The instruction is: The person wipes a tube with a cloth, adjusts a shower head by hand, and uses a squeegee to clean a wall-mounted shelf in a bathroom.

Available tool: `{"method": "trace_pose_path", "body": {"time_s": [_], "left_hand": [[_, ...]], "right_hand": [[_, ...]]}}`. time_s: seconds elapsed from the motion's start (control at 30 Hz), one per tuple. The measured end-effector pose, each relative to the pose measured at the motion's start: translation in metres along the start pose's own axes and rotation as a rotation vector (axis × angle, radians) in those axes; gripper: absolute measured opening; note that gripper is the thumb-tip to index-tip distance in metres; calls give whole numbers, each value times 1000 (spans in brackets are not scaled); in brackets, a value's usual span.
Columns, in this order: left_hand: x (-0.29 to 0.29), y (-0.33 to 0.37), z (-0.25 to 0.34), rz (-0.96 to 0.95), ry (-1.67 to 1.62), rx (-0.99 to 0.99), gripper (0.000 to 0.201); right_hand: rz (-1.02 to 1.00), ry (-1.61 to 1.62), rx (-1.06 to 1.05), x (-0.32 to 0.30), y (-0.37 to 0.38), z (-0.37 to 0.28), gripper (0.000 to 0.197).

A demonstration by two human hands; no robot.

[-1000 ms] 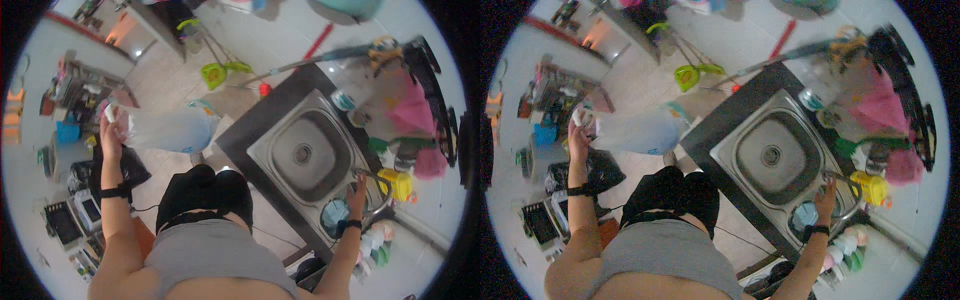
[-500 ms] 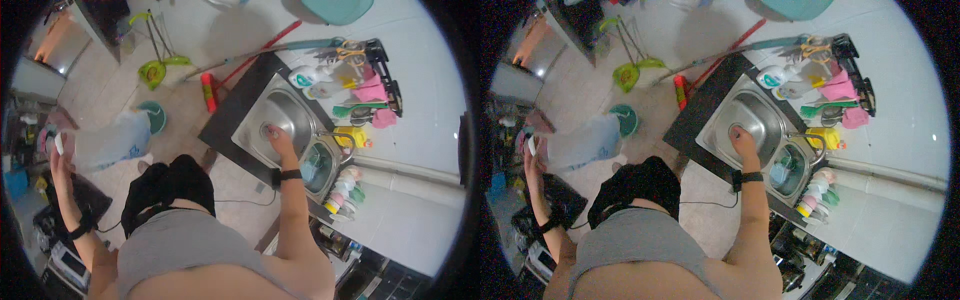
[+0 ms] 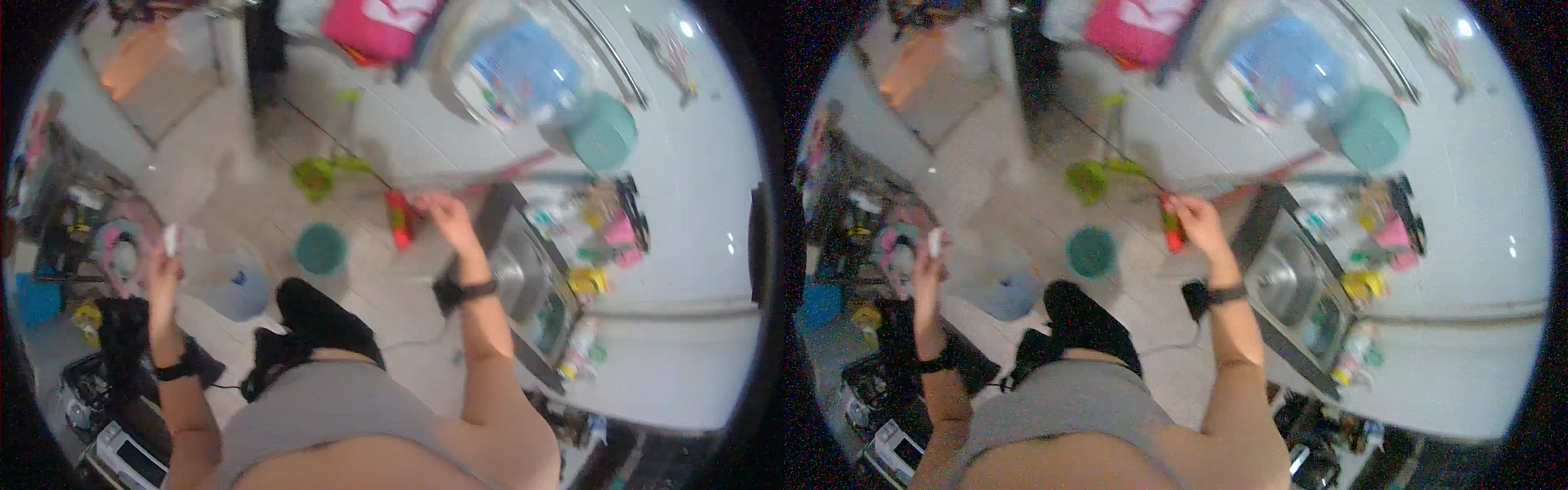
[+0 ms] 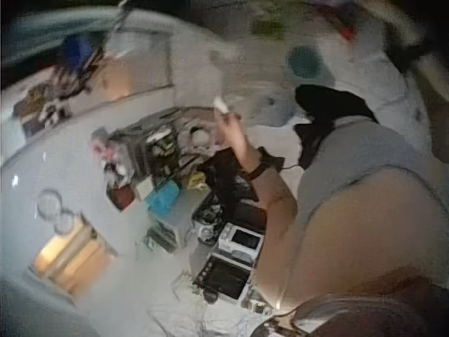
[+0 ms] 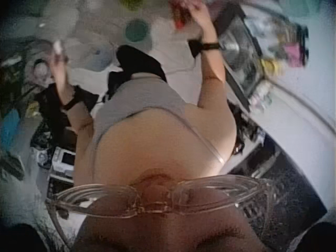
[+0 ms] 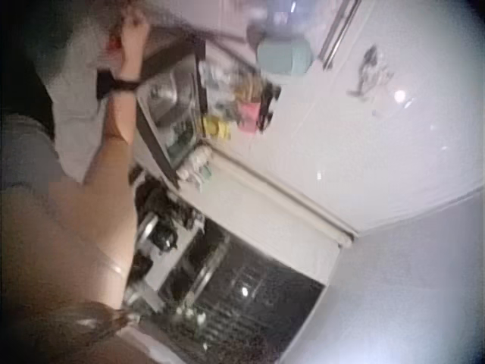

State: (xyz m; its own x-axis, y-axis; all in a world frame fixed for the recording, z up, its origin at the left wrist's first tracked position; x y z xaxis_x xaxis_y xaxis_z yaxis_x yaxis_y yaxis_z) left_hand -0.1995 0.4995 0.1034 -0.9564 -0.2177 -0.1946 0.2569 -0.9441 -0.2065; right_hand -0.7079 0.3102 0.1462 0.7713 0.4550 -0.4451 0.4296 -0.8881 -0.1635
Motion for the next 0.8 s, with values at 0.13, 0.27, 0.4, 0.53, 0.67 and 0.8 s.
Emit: {"method": "trace_pose_path", "body": {"time_s": [0.13, 0.27, 0.4, 0.53, 0.67, 0.8], "left_hand": [[-45, 61, -4, 95, -12, 22, 35], [-100, 134, -3, 131, -177, 71, 35], [-179, 207, 7, 158, -197, 43, 29], [-245, 273, 30, 278, -244, -12, 25], [-297, 366, 48, 183, -385, 11, 27], [-372, 477, 32, 298, -516, 60, 32]], "right_hand": [[-302, 559, 75, 56, 76, 2, 41], [187, -1284, 123, 141, 146, 75, 43], [-410, -886, 314, 249, 279, -6, 30], [-507, -909, -166, 336, 402, -100, 27], [-648, -567, -204, 399, 526, -174, 41], [-702, -320, -289, 462, 677, -218, 38]]}}
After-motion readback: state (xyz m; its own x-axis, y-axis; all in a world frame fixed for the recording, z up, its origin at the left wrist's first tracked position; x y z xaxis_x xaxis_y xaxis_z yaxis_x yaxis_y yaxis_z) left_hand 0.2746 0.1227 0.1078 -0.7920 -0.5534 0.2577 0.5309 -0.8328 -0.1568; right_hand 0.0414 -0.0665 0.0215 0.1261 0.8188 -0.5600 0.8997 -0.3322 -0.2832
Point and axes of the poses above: each hand's wrist, its own y-axis towards the middle knuckle, its own x-axis out of the palm, z = x × y, the point moved 4 cm from there along y, towards the middle knuckle, and after that the axes turned 13 degrees about -z, right-handed, at the moved point
